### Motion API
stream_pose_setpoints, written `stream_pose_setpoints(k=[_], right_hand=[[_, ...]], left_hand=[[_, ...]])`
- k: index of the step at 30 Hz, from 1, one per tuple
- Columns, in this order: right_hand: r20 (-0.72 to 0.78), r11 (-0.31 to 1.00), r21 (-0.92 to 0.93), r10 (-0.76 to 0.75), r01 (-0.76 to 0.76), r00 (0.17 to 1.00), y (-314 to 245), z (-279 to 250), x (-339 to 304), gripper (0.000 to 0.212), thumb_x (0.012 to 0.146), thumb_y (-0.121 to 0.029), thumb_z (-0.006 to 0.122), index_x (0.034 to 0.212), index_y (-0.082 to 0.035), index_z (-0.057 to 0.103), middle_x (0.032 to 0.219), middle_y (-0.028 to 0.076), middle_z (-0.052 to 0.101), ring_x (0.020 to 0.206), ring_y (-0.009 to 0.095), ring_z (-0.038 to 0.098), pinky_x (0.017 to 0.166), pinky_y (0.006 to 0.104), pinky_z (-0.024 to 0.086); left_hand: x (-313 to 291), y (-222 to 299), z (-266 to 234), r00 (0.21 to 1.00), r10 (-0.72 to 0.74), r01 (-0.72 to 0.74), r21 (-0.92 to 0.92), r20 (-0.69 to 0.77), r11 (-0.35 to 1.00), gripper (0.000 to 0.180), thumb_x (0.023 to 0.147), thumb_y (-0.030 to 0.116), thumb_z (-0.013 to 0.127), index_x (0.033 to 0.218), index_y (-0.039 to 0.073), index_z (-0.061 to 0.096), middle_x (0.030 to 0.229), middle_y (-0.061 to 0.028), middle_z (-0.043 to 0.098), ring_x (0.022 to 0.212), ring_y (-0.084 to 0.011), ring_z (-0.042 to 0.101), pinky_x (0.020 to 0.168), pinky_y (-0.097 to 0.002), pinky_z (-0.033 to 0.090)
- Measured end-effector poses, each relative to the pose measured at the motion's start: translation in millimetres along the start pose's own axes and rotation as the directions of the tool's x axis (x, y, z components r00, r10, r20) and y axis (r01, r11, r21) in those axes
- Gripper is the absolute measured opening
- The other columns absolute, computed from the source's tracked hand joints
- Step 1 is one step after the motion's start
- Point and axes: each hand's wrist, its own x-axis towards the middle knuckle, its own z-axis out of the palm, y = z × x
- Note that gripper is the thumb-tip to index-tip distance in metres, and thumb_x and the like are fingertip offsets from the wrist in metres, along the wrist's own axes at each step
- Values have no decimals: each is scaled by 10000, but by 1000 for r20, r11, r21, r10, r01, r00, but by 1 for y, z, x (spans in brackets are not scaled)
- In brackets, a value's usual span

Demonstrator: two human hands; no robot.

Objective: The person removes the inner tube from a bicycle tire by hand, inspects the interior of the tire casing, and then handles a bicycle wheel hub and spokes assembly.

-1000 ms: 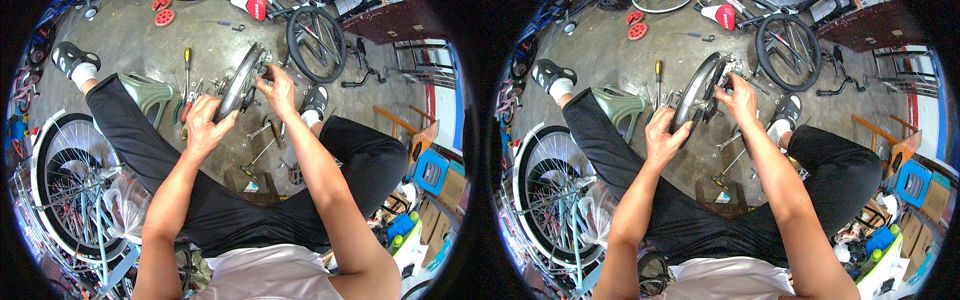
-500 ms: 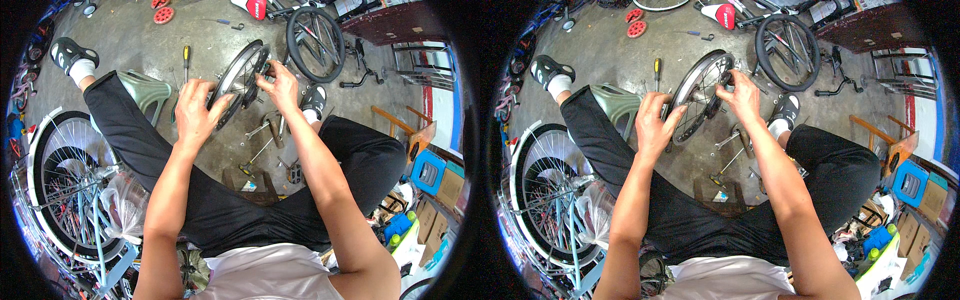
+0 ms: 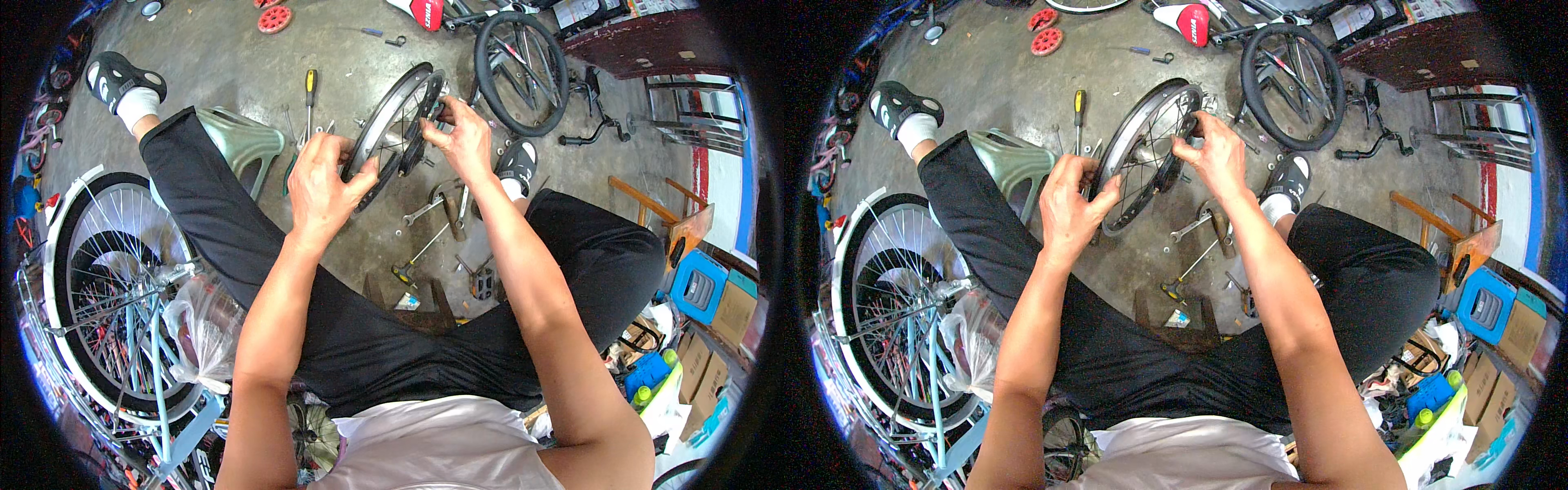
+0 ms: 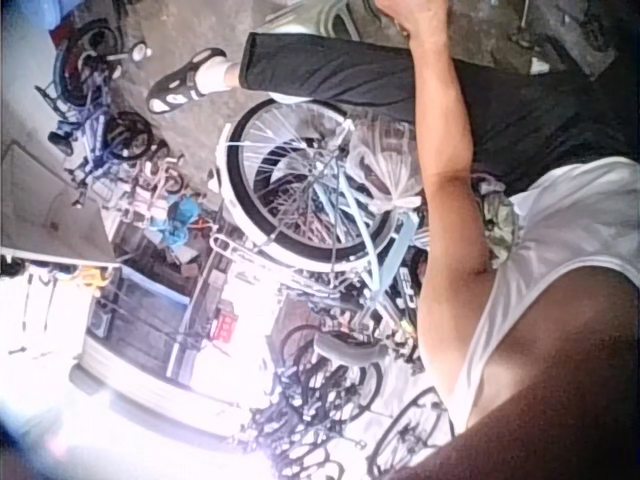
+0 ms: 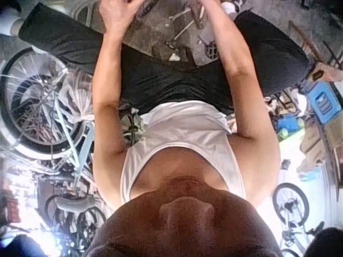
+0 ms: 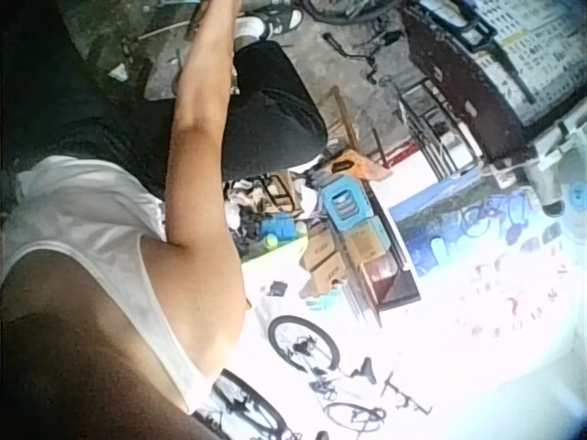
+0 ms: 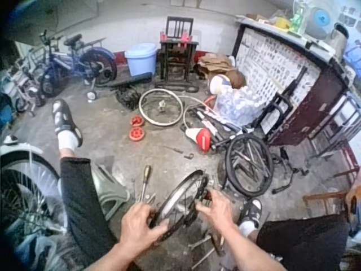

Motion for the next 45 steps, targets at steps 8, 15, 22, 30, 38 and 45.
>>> stream_pose_setpoints(k=[8,15,22,30,38,45], right_hand=[[-50,999,17,-27,28,998,0,6,-3,523,716,-362,792,1084,-15,658,925,156,696,831,300,696,767,395,552],[-6,998,21,-54,54,999,-4,10,-5,537,715,-366,796,1092,-13,650,955,177,692,876,329,690,772,421,549],[68,998,45,-39,36,997,-4,18,-14,556,710,-365,791,1107,-4,646,1036,202,686,916,352,681,805,411,548],[87,997,45,-70,66,994,1,15,-13,530,713,-324,777,1114,-5,644,985,192,693,890,334,690,795,399,550],[93,995,45,-95,91,991,0,15,-18,469,720,-278,803,1079,-11,660,920,151,707,851,272,707,760,366,553],[169,983,182,-21,-11,985,8,19,-19,537,703,-293,785,1121,12,642,977,202,690,888,345,689,802,403,544]], left_hand=[[3,3,-3,999,0,-1,-31,-32,1000,306,741,193,799,877,-10,616,783,-107,571,671,-231,586,630,-345,477],[3,3,-8,999,-22,22,-13,-38,1000,315,738,195,801,868,-18,610,779,-120,572,657,-247,577,610,-360,463],[6,2,-2,998,-56,56,-2,-1,998,332,718,264,790,852,3,633,781,-120,598,708,-287,624,655,-402,498],[-2,6,0,998,-48,48,13,33,999,334,693,294,797,804,29,625,739,-104,592,685,-287,617,635,-405,495],[-8,4,0,999,-40,40,39,4,998,308,733,236,798,836,1,628,755,-107,587,680,-255,606,632,-372,490],[-9,11,12,999,-36,34,57,36,998,324,690,277,797,790,24,620,755,-108,591,705,-291,615,651,-399,492]])
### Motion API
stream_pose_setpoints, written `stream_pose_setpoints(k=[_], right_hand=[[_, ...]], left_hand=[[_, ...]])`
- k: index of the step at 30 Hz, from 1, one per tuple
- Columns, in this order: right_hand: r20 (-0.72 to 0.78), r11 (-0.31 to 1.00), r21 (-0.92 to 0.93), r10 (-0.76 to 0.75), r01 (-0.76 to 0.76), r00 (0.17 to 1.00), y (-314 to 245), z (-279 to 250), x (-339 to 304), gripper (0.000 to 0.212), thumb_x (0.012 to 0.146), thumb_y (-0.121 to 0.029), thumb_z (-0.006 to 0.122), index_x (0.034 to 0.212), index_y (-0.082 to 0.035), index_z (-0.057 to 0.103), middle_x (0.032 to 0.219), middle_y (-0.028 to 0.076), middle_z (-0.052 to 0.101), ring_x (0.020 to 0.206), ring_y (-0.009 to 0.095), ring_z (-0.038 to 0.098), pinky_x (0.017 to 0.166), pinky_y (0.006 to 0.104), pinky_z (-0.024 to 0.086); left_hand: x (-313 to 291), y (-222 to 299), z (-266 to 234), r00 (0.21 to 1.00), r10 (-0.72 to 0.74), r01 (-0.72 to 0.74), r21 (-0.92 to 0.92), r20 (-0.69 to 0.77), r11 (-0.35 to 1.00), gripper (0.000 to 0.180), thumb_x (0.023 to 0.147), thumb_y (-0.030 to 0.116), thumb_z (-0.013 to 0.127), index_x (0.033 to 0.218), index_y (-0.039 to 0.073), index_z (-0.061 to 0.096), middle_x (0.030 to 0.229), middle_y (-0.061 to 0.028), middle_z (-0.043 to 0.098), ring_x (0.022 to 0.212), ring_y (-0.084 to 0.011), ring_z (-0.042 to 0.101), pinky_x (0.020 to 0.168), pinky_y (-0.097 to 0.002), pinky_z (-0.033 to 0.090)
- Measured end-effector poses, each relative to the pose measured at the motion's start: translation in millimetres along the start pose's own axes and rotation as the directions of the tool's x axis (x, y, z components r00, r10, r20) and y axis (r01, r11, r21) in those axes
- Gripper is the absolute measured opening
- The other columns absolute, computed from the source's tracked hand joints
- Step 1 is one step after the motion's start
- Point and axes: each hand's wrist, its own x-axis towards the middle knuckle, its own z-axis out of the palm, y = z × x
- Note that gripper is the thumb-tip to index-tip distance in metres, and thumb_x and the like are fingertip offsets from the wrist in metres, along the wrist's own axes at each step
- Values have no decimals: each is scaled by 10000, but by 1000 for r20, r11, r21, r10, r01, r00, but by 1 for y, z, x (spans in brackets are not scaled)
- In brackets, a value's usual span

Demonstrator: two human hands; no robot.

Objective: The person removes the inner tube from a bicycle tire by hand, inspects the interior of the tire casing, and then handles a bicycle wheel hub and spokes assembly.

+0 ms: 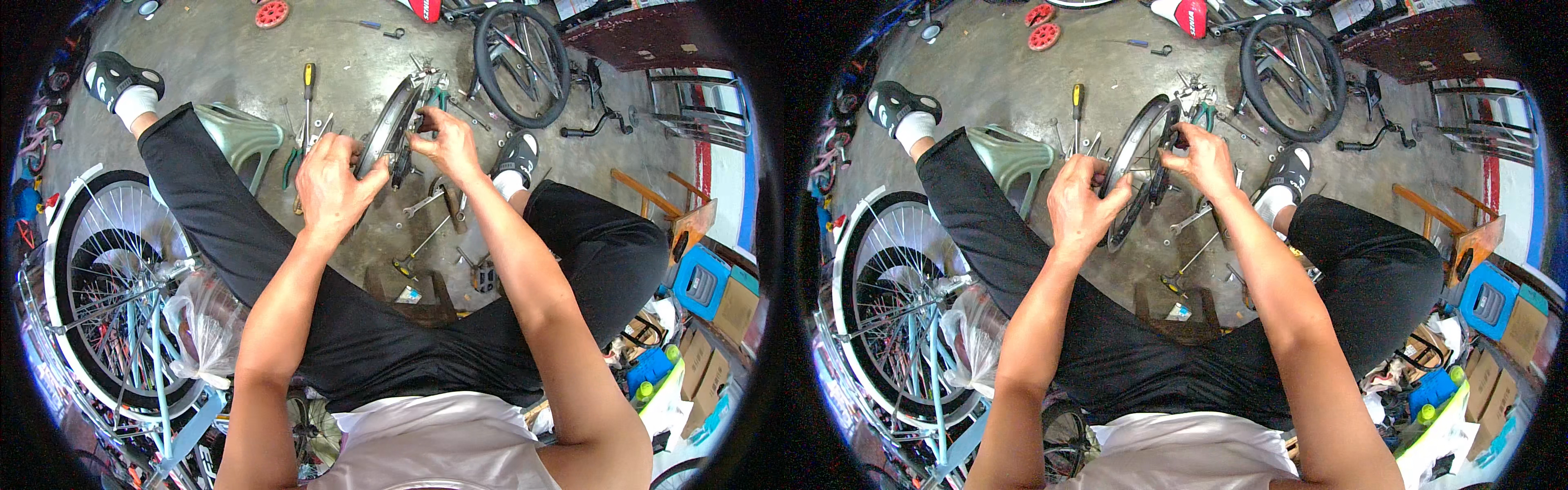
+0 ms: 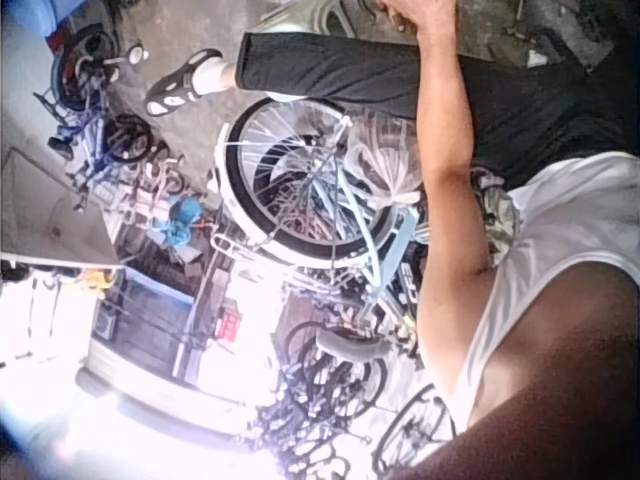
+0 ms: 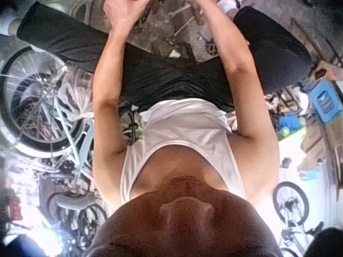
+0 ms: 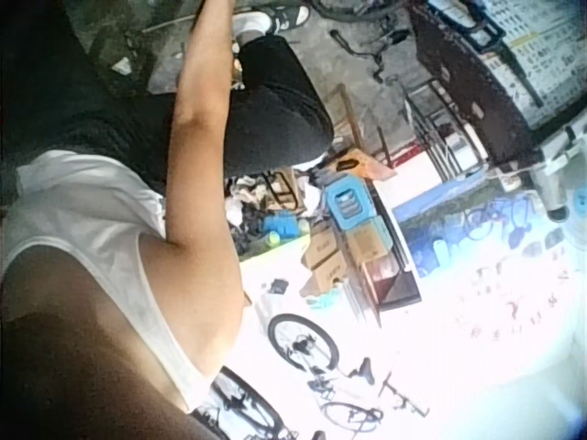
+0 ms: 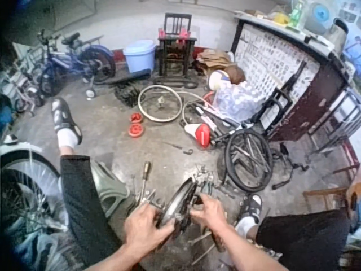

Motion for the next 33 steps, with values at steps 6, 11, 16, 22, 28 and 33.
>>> stream_pose_setpoints(k=[6,11,16,22,28,33], right_hand=[[133,998,46,29,-36,991,5,2,-3,773,706,-275,801,1369,-23,492,1239,179,610,1048,277,664,910,378,520],[156,994,65,78,-90,985,12,2,-11,896,783,-330,793,1499,-55,329,1395,181,508,1069,274,657,942,384,511],[130,848,292,423,-442,897,50,10,-34,566,902,-305,660,1351,2,505,1217,163,633,933,220,686,859,336,523],[384,792,226,463,-567,799,60,18,-50,351,929,-325,598,1028,-1,690,847,128,709,795,189,679,736,325,515],[386,902,49,379,-429,841,47,24,-62,366,868,-312,650,1058,1,672,882,165,714,865,284,695,779,388,518],[399,905,-12,395,-426,828,49,26,-64,369,843,-314,651,1052,-11,679,941,198,712,908,351,685,804,422,517]], left_hand=[[-6,-2,1,996,42,-39,-34,79,999,365,714,283,809,778,17,568,741,-103,565,669,-265,583,634,-386,483],[-4,-12,7,978,47,-10,-180,201,984,465,739,386,821,762,2,559,704,-105,544,644,-255,563,604,-380,457],[0,-16,9,964,10,52,-223,265,973,473,761,404,809,764,-6,572,674,-93,545,600,-236,549,576,-368,446],[4,-23,14,921,-94,210,-279,379,937,438,798,424,781,814,21,610,647,-57,568,606,-134,525,583,-325,438],[3,-24,14,903,-95,248,-326,420,912,441,876,446,700,870,10,637,688,-46,599,646,-119,534,605,-328,444],[-1,-48,41,931,-76,253,-479,358,841,455,1006,429,530,920,-6,631,737,-45,616,666,-126,552,623,-313,462]])
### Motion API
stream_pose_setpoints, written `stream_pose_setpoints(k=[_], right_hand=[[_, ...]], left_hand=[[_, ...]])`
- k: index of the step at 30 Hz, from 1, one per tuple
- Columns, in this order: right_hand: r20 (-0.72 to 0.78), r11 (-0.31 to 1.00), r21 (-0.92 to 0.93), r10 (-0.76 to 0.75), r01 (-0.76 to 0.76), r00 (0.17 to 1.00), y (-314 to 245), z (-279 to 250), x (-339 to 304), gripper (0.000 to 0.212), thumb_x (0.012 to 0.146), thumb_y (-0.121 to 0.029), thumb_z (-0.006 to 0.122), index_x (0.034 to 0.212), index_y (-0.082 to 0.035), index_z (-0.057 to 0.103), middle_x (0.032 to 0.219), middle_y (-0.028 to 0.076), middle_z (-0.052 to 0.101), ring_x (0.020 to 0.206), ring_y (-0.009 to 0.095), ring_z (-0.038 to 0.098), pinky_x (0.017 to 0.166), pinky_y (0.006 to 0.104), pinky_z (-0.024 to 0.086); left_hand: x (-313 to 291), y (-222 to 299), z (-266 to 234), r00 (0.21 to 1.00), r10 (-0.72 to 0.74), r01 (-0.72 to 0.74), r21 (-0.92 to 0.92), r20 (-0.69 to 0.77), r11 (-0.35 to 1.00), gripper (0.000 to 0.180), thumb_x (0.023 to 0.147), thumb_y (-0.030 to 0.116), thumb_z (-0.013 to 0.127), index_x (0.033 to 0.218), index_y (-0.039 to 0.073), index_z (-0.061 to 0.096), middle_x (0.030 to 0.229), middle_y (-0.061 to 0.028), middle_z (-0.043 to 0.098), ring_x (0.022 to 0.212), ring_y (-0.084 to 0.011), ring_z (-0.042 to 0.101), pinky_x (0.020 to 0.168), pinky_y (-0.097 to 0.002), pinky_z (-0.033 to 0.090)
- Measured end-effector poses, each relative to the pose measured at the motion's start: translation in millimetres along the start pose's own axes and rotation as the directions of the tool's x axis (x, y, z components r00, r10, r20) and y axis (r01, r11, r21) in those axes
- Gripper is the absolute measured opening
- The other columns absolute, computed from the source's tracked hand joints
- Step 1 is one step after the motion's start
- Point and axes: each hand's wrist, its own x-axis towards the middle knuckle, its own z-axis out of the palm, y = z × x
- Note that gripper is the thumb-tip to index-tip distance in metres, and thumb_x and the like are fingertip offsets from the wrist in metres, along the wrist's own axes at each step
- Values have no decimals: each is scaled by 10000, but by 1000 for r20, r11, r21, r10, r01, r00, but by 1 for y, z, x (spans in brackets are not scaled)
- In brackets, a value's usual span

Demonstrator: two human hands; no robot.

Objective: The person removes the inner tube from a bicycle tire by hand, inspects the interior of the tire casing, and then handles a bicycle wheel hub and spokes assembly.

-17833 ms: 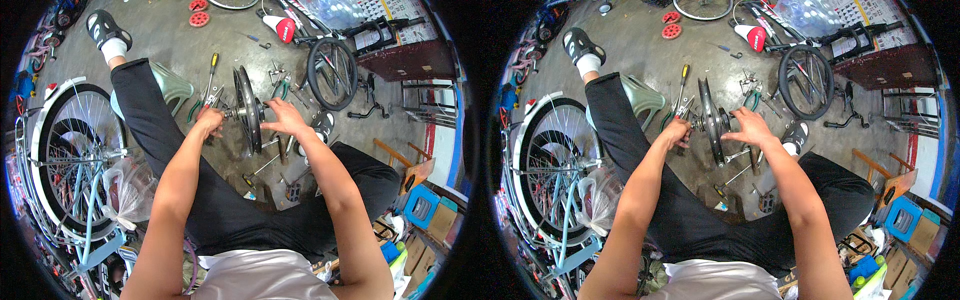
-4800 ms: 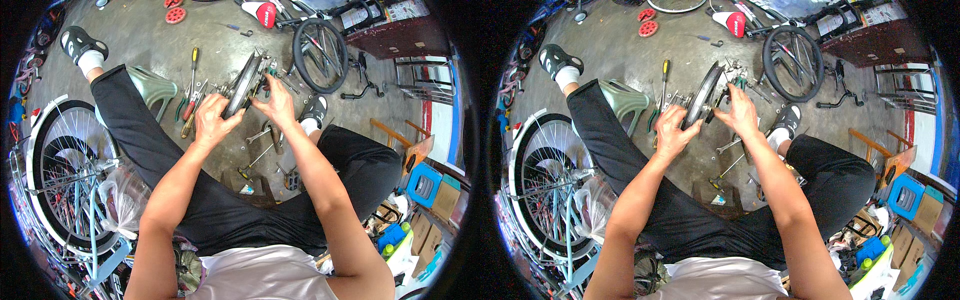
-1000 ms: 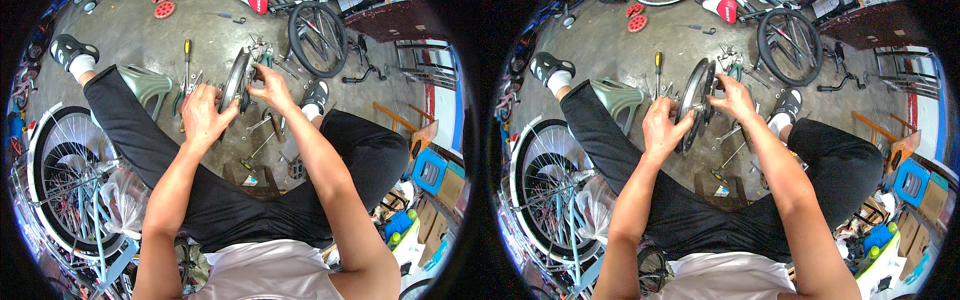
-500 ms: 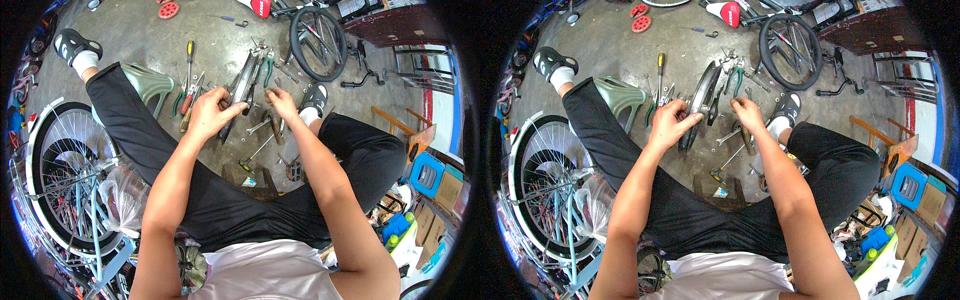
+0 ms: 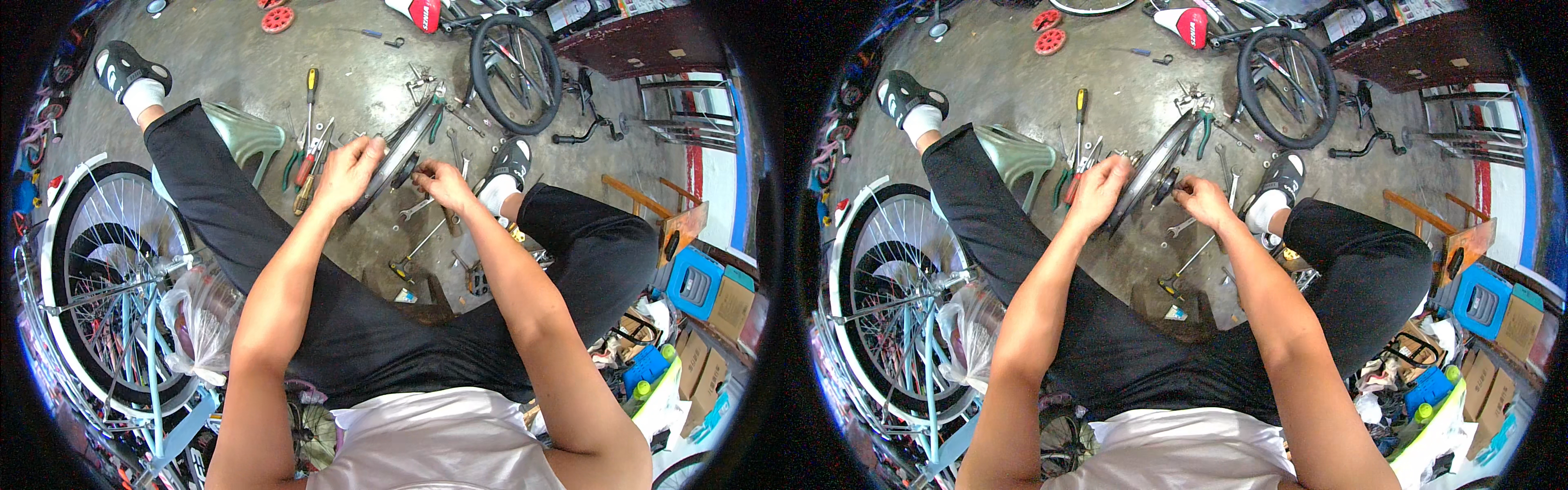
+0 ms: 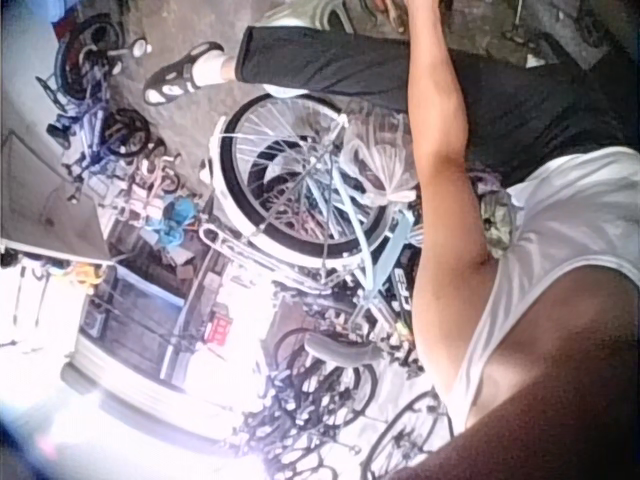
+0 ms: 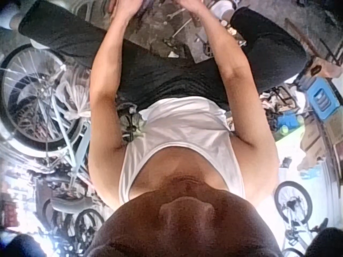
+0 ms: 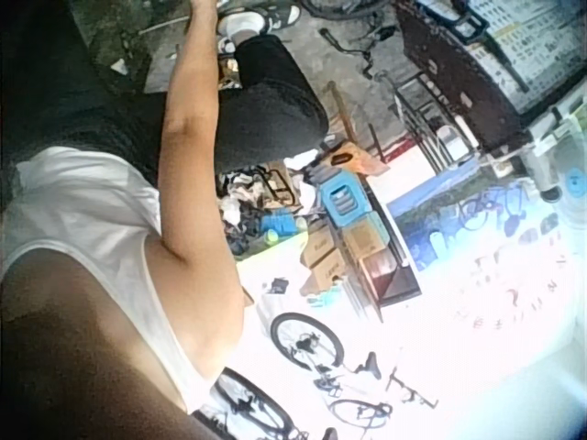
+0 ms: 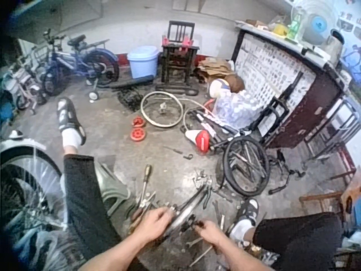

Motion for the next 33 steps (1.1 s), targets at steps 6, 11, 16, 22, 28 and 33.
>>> stream_pose_setpoints(k=[6,11,16,22,28,33], right_hand=[[-3,1000,-20,22,-22,1000,-8,0,-2,382,833,-333,652,1042,-15,678,960,198,712,921,360,683,824,441,520],[-31,985,-171,-1,-4,1000,-34,-2,-14,414,814,-345,672,1046,-3,673,969,203,710,926,374,680,836,449,524],[-58,957,-283,-75,56,995,-36,-3,-17,430,793,-354,708,1018,9,653,939,212,703,931,399,669,820,477,519],[-49,920,-388,-75,51,996,-54,-13,-14,360,802,-295,722,994,-4,631,948,230,687,936,421,652,819,513,509],[-58,895,-431,-159,118,986,-48,-18,-14,304,811,-248,708,1010,-33,628,965,214,682,952,415,647,817,516,508],[-55,873,-467,-186,139,981,-44,-17,-12,231,821,-200,660,969,-23,635,992,198,675,943,406,652,819,506,519]], left_hand=[[23,-39,-9,943,-111,186,221,-313,957,377,988,369,517,1098,25,626,968,-186,673,944,-354,646,829,-437,482],[26,-72,-8,961,-100,171,273,-258,947,417,969,260,546,1329,49,552,1211,-178,648,1149,-338,604,993,-405,446],[25,-50,-5,968,-217,247,347,-124,905,402,974,286,516,1338,122,564,1234,-149,648,1157,-326,606,980,-414,459],[22,-60,-9,978,-129,193,488,-162,851,362,962,300,529,1240,90,625,1181,-188,655,1120,-365,610,942,-433,477],[20,-53,-8,964,-192,256,449,-184,856,332,961,313,527,1169,79,636,1105,-193,679,1065,-395,627,902,-471,487],[26,-57,-11,917,-339,397,528,-209,751,321,952,345,541,1104,80,642,1069,-182,694,1047,-392,638,872,-480,493]])
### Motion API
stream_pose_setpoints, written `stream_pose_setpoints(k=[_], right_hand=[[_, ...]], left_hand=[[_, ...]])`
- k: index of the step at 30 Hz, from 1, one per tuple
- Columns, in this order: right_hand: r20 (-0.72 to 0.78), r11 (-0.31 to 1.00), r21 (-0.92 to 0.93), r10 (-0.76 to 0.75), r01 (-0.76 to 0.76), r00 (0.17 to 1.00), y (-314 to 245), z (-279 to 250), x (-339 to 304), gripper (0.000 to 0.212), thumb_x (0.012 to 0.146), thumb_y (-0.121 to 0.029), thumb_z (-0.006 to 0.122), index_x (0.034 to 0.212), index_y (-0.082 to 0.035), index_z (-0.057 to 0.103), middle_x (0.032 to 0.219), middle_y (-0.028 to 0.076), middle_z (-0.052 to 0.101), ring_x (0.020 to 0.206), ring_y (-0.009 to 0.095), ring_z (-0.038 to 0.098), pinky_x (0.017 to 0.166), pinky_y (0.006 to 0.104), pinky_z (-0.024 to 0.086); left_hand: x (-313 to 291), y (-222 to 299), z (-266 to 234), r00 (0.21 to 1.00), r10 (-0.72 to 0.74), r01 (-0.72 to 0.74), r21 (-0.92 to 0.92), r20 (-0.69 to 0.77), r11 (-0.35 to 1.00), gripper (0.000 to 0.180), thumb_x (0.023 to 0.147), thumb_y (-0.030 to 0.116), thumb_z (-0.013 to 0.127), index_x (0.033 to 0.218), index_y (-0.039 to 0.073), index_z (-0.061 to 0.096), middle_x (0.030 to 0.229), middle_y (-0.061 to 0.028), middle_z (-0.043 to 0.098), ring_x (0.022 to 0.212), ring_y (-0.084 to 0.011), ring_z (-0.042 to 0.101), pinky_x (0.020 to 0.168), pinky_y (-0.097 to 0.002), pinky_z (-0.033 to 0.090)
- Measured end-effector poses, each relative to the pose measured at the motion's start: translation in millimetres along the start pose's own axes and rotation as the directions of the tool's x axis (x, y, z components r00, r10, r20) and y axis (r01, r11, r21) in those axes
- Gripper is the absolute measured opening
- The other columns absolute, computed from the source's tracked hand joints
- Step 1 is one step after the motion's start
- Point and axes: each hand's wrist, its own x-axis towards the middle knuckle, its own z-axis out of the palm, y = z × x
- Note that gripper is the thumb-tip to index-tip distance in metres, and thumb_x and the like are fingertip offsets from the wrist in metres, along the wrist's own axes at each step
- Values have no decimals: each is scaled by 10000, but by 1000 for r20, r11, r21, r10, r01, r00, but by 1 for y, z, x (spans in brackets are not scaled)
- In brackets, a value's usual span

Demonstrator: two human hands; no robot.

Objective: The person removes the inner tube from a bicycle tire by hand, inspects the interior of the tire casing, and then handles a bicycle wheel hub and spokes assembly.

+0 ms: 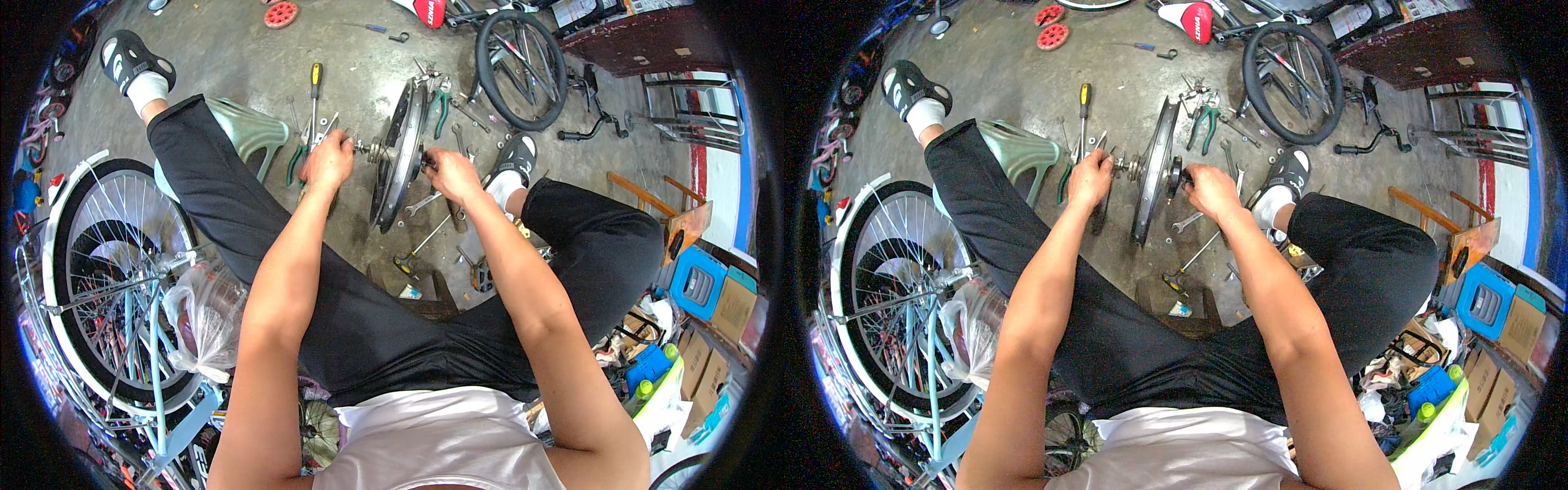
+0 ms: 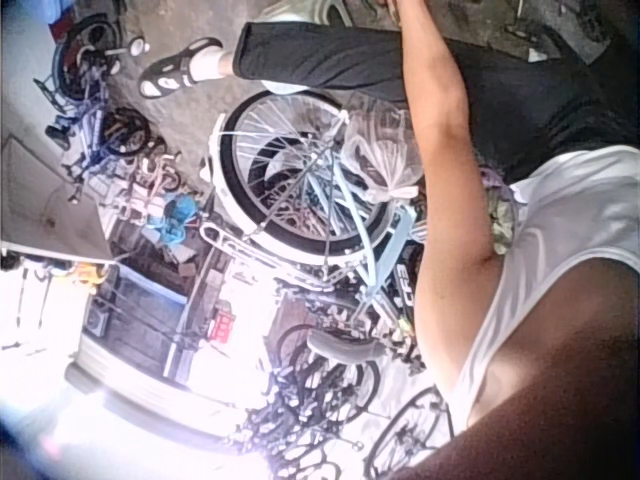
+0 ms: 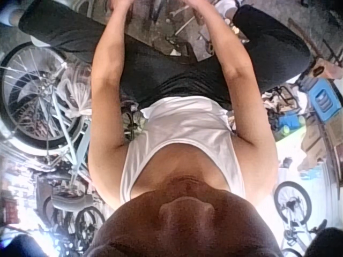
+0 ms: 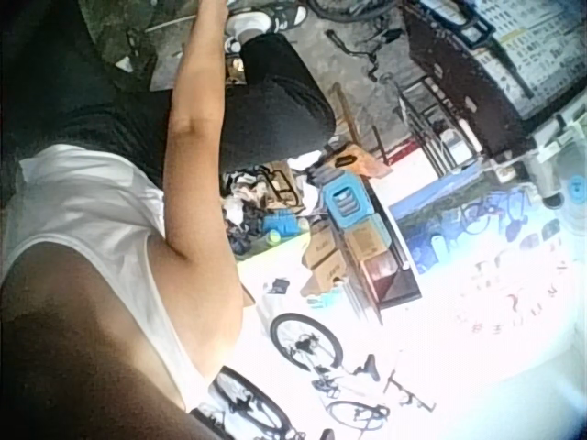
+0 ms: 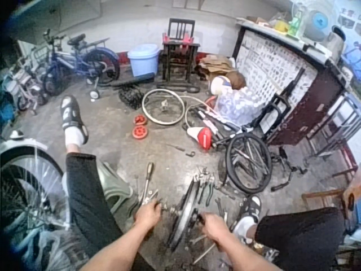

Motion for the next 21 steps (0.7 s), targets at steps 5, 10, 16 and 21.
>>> stream_pose_setpoints(k=[5,10,16,21], right_hand=[[-19,986,-152,-71,67,997,2,7,3,181,829,-156,597,942,-30,661,981,192,670,908,403,665,783,503,540],[-33,977,-202,-79,70,996,1,5,4,156,831,-139,581,908,-30,660,955,204,677,855,412,674,743,504,548],[-28,961,-259,-102,91,994,-5,-2,3,140,809,-124,581,880,-39,666,856,198,691,799,396,682,714,494,547],[-58,944,-292,-179,155,982,4,2,3,138,783,-113,579,862,-49,673,826,184,695,798,377,684,693,485,540]], left_hand=[[11,-21,10,995,-1,7,-61,99,998,284,954,285,571,1057,25,621,903,-148,708,819,-309,679,745,-421,501],[11,-27,11,975,-20,96,-338,223,936,215,970,197,564,1030,-3,613,809,-70,677,681,-162,606,664,-330,476],[10,-32,23,981,11,58,-353,191,934,225,972,210,559,1068,13,610,852,-89,675,701,-171,628,673,-344,501],[7,-26,17,986,12,25,-215,167,976,243,960,270,548,1073,67,617,838,-91,680,738,-185,661,687,-363,502]])
